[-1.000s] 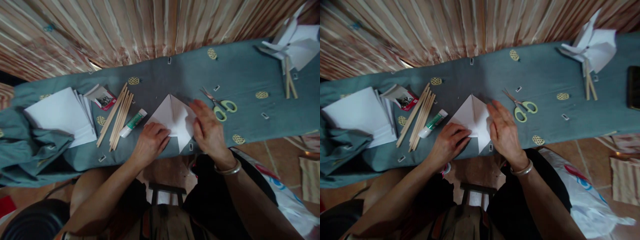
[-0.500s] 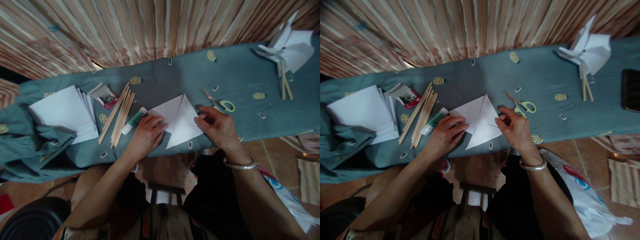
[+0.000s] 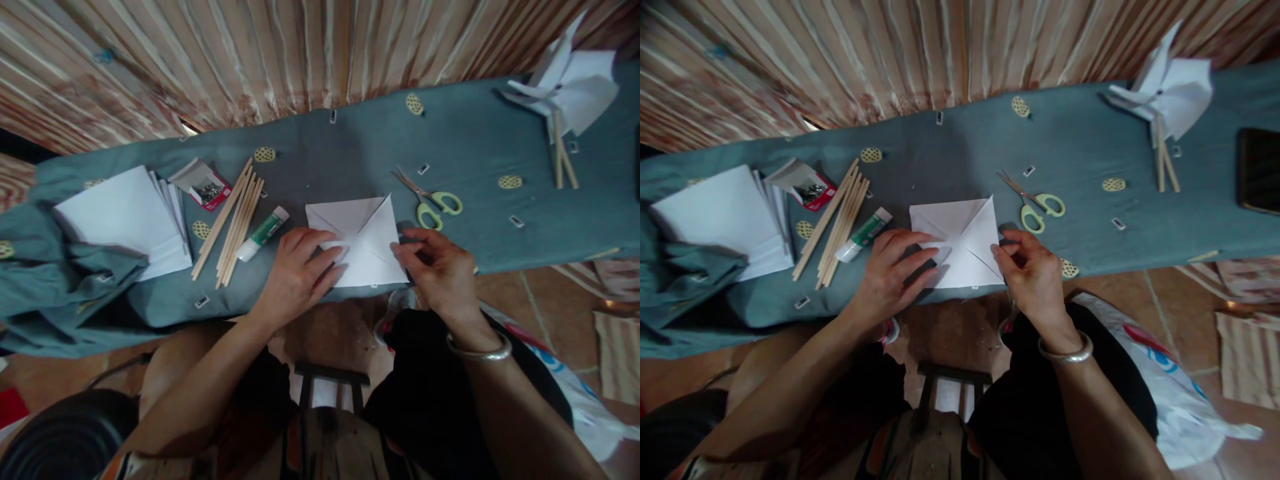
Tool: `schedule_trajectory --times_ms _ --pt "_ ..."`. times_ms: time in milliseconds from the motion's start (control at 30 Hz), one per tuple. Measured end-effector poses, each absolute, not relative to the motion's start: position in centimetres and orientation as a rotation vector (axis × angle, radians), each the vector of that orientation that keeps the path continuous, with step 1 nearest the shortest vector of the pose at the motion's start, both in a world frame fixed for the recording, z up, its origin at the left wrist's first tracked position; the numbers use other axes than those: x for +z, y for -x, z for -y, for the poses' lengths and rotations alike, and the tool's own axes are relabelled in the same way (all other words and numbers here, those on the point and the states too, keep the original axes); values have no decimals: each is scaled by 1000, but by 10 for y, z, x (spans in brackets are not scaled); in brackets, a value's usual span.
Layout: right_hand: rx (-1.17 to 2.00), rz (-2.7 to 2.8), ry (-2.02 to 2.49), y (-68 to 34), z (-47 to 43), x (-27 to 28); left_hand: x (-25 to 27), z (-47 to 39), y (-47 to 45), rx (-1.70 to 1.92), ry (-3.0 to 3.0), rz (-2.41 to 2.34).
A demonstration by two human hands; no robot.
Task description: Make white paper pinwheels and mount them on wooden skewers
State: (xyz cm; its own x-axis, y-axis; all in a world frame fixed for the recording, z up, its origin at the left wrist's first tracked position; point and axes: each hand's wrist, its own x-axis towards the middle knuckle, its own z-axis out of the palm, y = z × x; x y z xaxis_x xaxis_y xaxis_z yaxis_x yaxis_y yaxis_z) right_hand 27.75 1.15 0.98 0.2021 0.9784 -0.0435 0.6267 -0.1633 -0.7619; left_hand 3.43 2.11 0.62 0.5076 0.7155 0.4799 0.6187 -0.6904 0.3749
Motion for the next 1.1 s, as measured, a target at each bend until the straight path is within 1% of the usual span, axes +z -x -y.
schedule_trajectory --times_ms 133,233,400,467,567,667,767,900,1100 --pt "711 1492 1884 -271 -6 7 4 -8 -45 794 -2646 -1031" --pt "552 1655 1927 -267 -1 11 0 -4 -50 680 -2671 -1049" --pt "294 1911 1827 -272 1 18 -1 -3 -51 727 -2647 -1031" --pt "342 1946 1682 -277 0 19 0 -2 -51 769 -2637 -1011" --pt "646 1941 1458 -283 -2 20 2 -1 -51 804 -2603 -1006" --pt "941 1895 1352 -283 -4 20 3 0 -50 800 -2580 -1021" --pt "1079 1815 1296 -279 -6 17 3 1 -50 793 -2580 -1019" --pt "1055 1708 1303 -271 -11 12 4 3 -50 790 -2579 -1025" --pt "783 1823 1456 -259 -13 6 4 7 -52 752 -2557 -1044"
